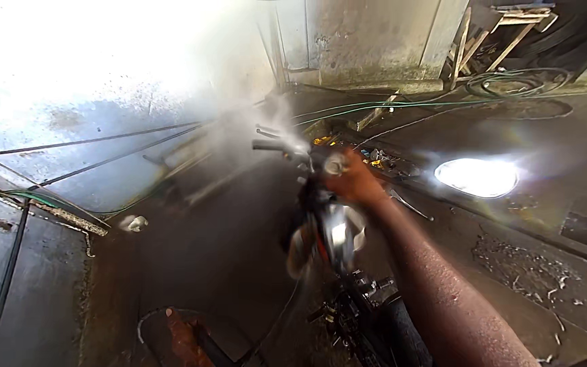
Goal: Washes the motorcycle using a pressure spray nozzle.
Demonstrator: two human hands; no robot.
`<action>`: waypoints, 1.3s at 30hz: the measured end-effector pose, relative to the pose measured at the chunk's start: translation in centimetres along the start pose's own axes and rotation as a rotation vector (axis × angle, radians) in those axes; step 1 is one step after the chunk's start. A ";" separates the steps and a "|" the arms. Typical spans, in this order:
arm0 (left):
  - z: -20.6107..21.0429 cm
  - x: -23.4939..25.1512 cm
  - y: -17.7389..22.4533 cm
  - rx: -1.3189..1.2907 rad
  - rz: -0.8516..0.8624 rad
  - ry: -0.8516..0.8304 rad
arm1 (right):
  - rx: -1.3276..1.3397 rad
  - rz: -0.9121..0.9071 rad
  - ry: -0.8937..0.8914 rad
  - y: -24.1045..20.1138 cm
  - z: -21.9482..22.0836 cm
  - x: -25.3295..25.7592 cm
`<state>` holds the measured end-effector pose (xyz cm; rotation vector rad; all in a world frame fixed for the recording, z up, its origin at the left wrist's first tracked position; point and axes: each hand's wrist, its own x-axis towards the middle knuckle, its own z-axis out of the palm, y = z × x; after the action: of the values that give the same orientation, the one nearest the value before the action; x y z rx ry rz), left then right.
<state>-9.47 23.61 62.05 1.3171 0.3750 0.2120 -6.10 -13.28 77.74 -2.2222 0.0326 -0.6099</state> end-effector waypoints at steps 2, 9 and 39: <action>0.8 -0.4 1.5 -0.007 0.033 -0.026 | 0.013 -0.026 -0.007 1.3 -1.3 1.8; 1.5 0.2 3.9 -0.010 0.139 -0.112 | 0.122 0.209 0.100 4.1 -5.0 3.5; 1.2 -1.0 -2.3 0.108 0.155 -0.099 | 0.373 0.156 0.169 8.3 -1.9 -11.5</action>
<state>-10.10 21.55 60.20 1.4592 0.2026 0.2576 -15.65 -17.61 68.02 -1.7862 0.1645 -0.6571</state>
